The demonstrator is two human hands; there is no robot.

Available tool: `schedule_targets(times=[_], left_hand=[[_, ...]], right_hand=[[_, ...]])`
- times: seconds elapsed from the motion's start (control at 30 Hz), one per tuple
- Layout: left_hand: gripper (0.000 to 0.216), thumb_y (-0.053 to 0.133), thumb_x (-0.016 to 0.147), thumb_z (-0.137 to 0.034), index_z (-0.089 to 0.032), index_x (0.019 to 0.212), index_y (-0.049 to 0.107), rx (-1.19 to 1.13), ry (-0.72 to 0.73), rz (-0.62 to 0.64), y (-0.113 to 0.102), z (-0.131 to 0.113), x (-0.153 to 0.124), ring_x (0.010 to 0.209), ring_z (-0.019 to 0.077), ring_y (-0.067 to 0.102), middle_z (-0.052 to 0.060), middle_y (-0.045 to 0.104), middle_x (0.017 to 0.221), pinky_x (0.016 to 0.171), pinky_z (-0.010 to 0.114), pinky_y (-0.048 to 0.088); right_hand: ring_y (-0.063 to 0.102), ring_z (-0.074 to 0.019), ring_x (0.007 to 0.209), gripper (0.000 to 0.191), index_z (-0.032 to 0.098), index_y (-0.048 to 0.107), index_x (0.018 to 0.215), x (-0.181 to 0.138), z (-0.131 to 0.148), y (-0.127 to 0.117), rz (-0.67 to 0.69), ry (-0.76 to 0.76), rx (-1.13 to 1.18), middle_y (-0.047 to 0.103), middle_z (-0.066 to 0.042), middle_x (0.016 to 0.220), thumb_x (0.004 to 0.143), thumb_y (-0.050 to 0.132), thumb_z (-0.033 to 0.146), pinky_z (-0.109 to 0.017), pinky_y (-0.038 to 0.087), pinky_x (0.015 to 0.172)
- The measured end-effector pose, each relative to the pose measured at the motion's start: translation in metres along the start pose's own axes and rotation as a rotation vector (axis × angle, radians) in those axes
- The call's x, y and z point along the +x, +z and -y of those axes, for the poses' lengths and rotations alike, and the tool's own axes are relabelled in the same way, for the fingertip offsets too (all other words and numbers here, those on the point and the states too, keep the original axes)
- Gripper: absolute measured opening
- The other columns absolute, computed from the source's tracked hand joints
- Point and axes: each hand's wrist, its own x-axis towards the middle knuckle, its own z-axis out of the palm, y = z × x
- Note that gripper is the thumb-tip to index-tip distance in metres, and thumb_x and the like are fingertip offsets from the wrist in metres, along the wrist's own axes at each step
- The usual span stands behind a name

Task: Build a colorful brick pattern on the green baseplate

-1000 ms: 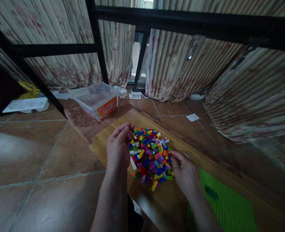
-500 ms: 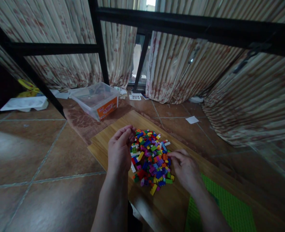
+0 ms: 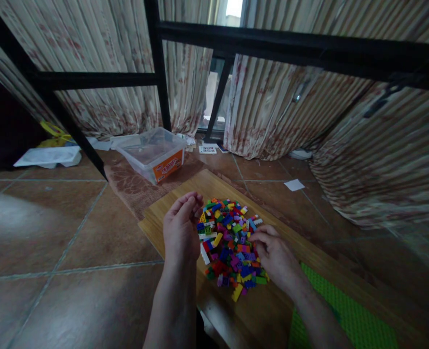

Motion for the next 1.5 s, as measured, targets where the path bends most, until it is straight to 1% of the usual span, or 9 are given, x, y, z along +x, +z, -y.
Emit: schedule_targets(times=[0.13, 0.33, 0.5, 0.7, 0.9, 1.0, 1.17, 1.37, 1.5], left_hand=[[0.018, 0.076, 0.06, -0.017, -0.013, 0.076, 0.069, -0.02, 0.019, -0.036, -0.002, -0.002, 0.0, 0.07, 0.0094, 0.062, 0.003, 0.067, 0.074, 0.061, 0.016, 0.045], [0.018, 0.075, 0.061, -0.017, -0.013, 0.077, 0.069, -0.018, 0.021, -0.041, -0.003, -0.003, 0.0, 0.069, 0.0094, 0.062, 0.003, 0.068, 0.074, 0.061, 0.017, 0.044], [0.017, 0.075, 0.062, -0.018, -0.013, 0.077, 0.069, -0.014, 0.012, -0.038, -0.003, -0.003, 0.001, 0.069, 0.0096, 0.062, 0.003, 0.068, 0.075, 0.063, 0.018, 0.045], [0.017, 0.075, 0.062, -0.017, -0.013, 0.077, 0.068, -0.028, 0.001, -0.035, -0.004, -0.002, 0.001, 0.069, 0.0095, 0.063, 0.002, 0.068, 0.074, 0.064, 0.018, 0.046], [0.019, 0.076, 0.061, -0.018, -0.013, 0.077, 0.069, -0.02, -0.006, -0.024, -0.003, -0.002, 0.001, 0.068, 0.0091, 0.062, 0.002, 0.068, 0.073, 0.061, 0.018, 0.044], [0.018, 0.076, 0.059, -0.018, -0.013, 0.075, 0.069, -0.053, 0.017, -0.065, -0.003, -0.003, 0.001, 0.068, 0.0089, 0.062, 0.002, 0.068, 0.072, 0.061, 0.017, 0.044], [0.02, 0.076, 0.059, -0.019, -0.015, 0.077, 0.068, -0.099, 0.11, -0.168, -0.008, -0.006, 0.004, 0.066, 0.0071, 0.061, 0.0, 0.068, 0.072, 0.062, 0.016, 0.043], [0.017, 0.074, 0.061, -0.02, -0.016, 0.076, 0.066, -0.096, 0.141, -0.184, -0.01, -0.007, 0.006, 0.062, 0.0063, 0.059, -0.001, 0.067, 0.071, 0.06, 0.017, 0.042], [0.017, 0.073, 0.062, -0.019, -0.015, 0.077, 0.066, -0.092, 0.131, -0.201, -0.011, -0.008, 0.007, 0.062, 0.0057, 0.059, -0.001, 0.067, 0.071, 0.061, 0.017, 0.042]], right_hand=[[0.065, -0.0163, 0.086, 0.03, 0.022, 0.069, 0.082, 0.008, 0.007, -0.004, -0.039, -0.016, 0.021, 0.062, -0.004, 0.101, 0.086, 0.041, 0.012, -0.031, 0.047, 0.082], [0.064, -0.018, 0.094, 0.031, 0.022, 0.066, 0.112, 0.027, 0.021, 0.008, -0.003, -0.034, 0.019, 0.061, -0.005, 0.11, 0.088, 0.047, 0.016, -0.032, 0.047, 0.087], [0.063, -0.0189, 0.096, 0.021, 0.022, 0.068, 0.1, 0.029, 0.019, 0.01, 0.028, -0.045, 0.025, 0.061, -0.005, 0.108, 0.088, 0.05, 0.021, -0.033, 0.046, 0.089], [0.064, -0.0218, 0.098, 0.029, 0.019, 0.068, 0.099, 0.017, 0.015, -0.003, -0.017, -0.002, 0.278, 0.067, -0.007, 0.104, 0.09, 0.049, 0.038, -0.035, 0.047, 0.088], [0.067, -0.0223, 0.085, 0.039, 0.019, 0.068, 0.105, 0.004, 0.023, -0.011, 0.1, 0.163, 0.504, 0.072, -0.005, 0.089, 0.088, 0.05, 0.048, -0.033, 0.052, 0.075], [0.066, -0.0216, 0.08, 0.035, 0.02, 0.068, 0.105, 0.001, 0.022, -0.008, 0.045, 0.191, 0.399, 0.072, -0.004, 0.087, 0.085, 0.052, 0.045, -0.034, 0.051, 0.073], [0.065, -0.0206, 0.088, 0.022, 0.021, 0.069, 0.096, 0.002, 0.018, -0.002, -0.024, 0.112, 0.151, 0.068, -0.006, 0.104, 0.082, 0.055, 0.031, -0.034, 0.049, 0.081], [0.062, -0.0214, 0.105, 0.035, 0.024, 0.063, 0.119, 0.024, 0.031, 0.004, -0.074, -0.009, 0.137, 0.064, -0.007, 0.118, 0.086, 0.052, 0.026, -0.036, 0.047, 0.092], [0.06, -0.0215, 0.113, 0.036, 0.023, 0.063, 0.12, 0.044, 0.038, 0.011, -0.007, -0.083, 0.1, 0.063, -0.007, 0.122, 0.086, 0.05, 0.019, -0.037, 0.044, 0.097]])
